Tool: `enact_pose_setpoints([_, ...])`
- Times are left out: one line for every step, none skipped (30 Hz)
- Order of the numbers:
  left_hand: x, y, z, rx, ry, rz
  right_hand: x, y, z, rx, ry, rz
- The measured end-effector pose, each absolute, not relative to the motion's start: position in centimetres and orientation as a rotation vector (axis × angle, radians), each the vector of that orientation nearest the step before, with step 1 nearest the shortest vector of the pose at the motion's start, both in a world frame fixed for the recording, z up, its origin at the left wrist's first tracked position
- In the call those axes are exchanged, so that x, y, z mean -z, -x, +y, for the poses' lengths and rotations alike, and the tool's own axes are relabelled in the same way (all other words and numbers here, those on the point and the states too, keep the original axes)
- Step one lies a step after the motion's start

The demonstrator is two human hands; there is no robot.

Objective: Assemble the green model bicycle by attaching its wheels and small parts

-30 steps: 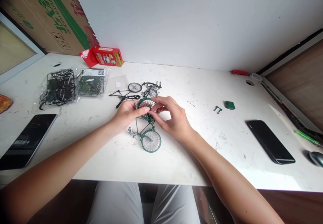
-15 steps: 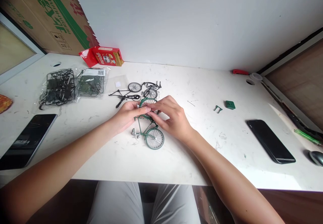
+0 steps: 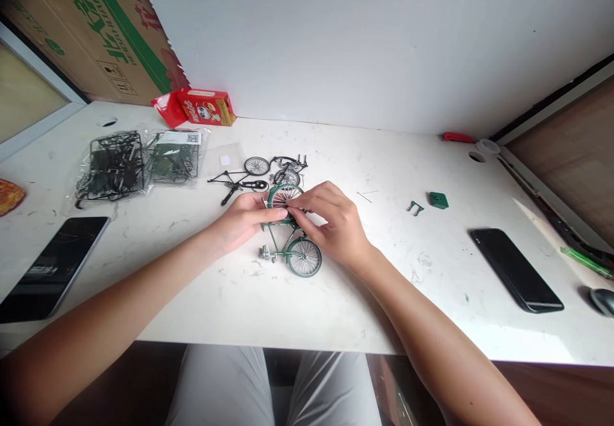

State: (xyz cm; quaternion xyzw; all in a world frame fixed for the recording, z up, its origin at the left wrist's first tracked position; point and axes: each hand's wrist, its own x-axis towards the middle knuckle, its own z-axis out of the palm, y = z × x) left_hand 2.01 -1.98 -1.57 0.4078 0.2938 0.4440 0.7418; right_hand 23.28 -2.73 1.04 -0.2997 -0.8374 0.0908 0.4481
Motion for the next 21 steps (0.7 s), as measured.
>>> enact_pose_setpoints([1.6,-2.0,-2.0,-0.974,-0.896,0.643,-1.1,-23.3,-2.7,-0.221,0.741,-2.08])
enact_pose_setpoints([1.6,-2.1,-2.1,-0.978,-0.901,0.649,-1.1,-23.3,-2.7,-0.221,0.742,-2.086])
enact_pose_setpoints([1.7,-2.1,-2.1,-0.985,-0.908,0.657,-1.1,-23.3,-2.7,-0.225,0.744,-2.087])
enact_pose_setpoints([1.6,-2.1,-2.2,-0.992,-0.913,0.665,-1.1,-23.3,-2.8,-0.231,0.749,-2.084])
enact_pose_setpoints([1.6,-2.1,-2.2,-0.997,-0.918,0.671,-1.1,-23.3,-2.8,-0.239,0.759,-2.077])
enact_pose_setpoints([1.5,-2.1,-2.3,-0.998,-0.92,0.675,-1.1,-23.2,-2.9,-0.246,0.772,-2.067])
enact_pose_setpoints([1.4,-2.2,-2.4,-0.997,-0.919,0.678,-1.1,-23.1,-2.9,-0.252,0.784,-2.059])
enact_pose_setpoints([1.3,-2.2,-2.4,-0.997,-0.916,0.68,-1.1,-23.1,-3.0,-0.256,0.792,-2.052])
enact_pose_setpoints([1.2,-2.2,-2.5,-0.996,-0.912,0.681,-1.2,-23.0,-3.0,-0.258,0.798,-2.046])
enact_pose_setpoints([1.1,-2.2,-2.5,-0.994,-0.908,0.684,-1.2,-23.0,-3.0,-0.256,0.802,-2.039])
enact_pose_setpoints([1.0,-2.2,-2.5,-0.991,-0.903,0.686,-1.2,-23.0,-3.0,-0.254,0.806,-2.034])
enact_pose_setpoints([0.9,-2.2,-2.5,-0.989,-0.898,0.688,-1.2,-23.1,-3.0,-0.253,0.808,-2.032])
enact_pose_setpoints([0.8,-2.2,-2.6,-0.986,-0.895,0.688,-1.2,-23.2,-2.9,-0.257,0.807,-2.033])
enact_pose_setpoints([0.8,-2.2,-2.6,-0.985,-0.891,0.688,-1.2,-23.3,-2.8,-0.27,0.802,-2.037])
enact_pose_setpoints([0.7,-2.2,-2.6,-0.983,-0.888,0.687,-1.1,-23.4,-2.7,-0.292,0.798,-2.041])
enact_pose_setpoints([0.7,-2.2,-2.6,-0.98,-0.885,0.686,-1.1,-23.5,-2.6,-0.321,0.797,-2.044])
enact_pose_setpoints([0.6,-2.2,-2.6,-0.977,-0.883,0.685,-1.0,-23.6,-2.6,-0.349,0.798,-2.045])
enact_pose_setpoints([0.6,-2.2,-2.6,-0.973,-0.883,0.687,-1.0,-23.6,-2.5,-0.367,0.799,-2.048])
enact_pose_setpoints([0.5,-2.2,-2.6,-0.968,-0.885,0.689,-0.9,-23.7,-2.5,-0.369,0.798,-2.054])
enact_pose_setpoints([0.5,-2.2,-2.6,-0.962,-0.889,0.687,-0.9,-23.7,-2.4,-0.36,0.791,-2.067])
enact_pose_setpoints([0.5,-2.2,-2.6,-0.961,-0.892,0.685,-0.9,-23.6,-2.4,-0.344,0.779,-2.081])
